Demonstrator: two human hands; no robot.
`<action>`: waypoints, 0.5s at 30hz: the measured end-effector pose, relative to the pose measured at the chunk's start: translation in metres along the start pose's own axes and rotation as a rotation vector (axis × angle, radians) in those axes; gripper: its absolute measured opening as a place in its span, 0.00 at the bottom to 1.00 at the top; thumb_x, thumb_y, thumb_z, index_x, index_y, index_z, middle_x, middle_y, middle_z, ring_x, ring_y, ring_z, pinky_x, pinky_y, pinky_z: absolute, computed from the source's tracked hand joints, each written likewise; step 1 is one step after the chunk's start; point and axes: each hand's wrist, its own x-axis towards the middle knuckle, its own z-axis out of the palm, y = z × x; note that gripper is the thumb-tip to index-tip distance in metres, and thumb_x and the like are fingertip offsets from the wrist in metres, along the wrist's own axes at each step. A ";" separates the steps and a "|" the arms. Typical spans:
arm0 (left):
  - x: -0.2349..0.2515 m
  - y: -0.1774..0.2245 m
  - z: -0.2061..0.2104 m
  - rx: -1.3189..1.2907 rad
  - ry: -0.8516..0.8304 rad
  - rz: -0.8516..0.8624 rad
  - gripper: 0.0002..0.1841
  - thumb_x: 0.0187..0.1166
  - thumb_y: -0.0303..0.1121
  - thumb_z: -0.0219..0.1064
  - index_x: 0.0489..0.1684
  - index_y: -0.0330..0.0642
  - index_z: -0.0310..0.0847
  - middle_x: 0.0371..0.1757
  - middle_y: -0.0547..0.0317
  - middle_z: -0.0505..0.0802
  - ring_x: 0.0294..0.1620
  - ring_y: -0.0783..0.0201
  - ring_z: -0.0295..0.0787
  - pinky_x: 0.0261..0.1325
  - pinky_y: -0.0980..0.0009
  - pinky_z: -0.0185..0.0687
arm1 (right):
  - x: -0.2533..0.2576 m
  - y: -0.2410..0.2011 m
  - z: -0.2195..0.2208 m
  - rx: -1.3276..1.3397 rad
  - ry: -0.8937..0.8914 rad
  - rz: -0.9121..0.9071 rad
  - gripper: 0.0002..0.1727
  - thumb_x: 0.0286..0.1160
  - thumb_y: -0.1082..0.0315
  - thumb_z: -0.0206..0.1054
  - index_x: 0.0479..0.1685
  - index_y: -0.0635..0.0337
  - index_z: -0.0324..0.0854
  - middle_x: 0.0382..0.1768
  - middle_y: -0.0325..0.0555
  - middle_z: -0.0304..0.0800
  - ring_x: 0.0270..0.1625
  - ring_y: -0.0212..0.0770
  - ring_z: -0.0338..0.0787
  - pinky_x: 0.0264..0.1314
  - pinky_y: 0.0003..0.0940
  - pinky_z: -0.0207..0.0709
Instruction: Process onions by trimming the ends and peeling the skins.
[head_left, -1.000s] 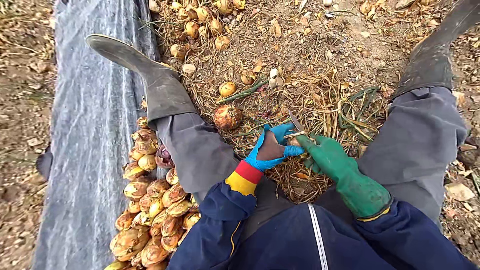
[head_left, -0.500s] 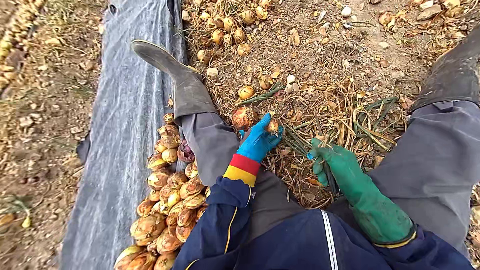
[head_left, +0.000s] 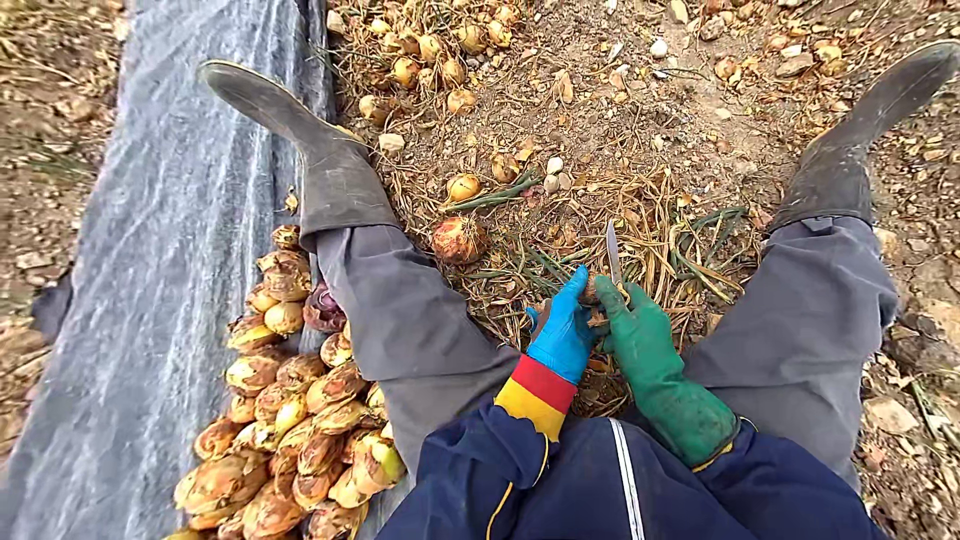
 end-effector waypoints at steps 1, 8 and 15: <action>0.000 -0.001 0.000 0.008 0.000 -0.015 0.30 0.84 0.61 0.58 0.77 0.52 0.76 0.66 0.53 0.90 0.64 0.52 0.89 0.62 0.45 0.85 | 0.000 0.001 -0.001 0.030 -0.017 0.016 0.39 0.77 0.22 0.50 0.64 0.41 0.84 0.25 0.42 0.90 0.20 0.44 0.89 0.25 0.51 0.88; 0.015 -0.009 -0.014 0.034 0.122 0.169 0.23 0.81 0.48 0.69 0.67 0.43 0.81 0.51 0.49 0.92 0.48 0.55 0.91 0.50 0.55 0.89 | -0.003 -0.011 0.000 0.208 -0.182 0.192 0.41 0.78 0.22 0.51 0.50 0.51 0.89 0.20 0.48 0.88 0.14 0.46 0.83 0.16 0.45 0.83; -0.048 0.088 -0.076 0.459 0.329 0.810 0.31 0.73 0.33 0.78 0.79 0.41 0.77 0.56 0.46 0.94 0.53 0.53 0.94 0.56 0.55 0.94 | -0.013 -0.033 0.004 0.333 -0.480 0.243 0.39 0.85 0.28 0.46 0.47 0.56 0.86 0.18 0.47 0.83 0.12 0.41 0.80 0.12 0.38 0.78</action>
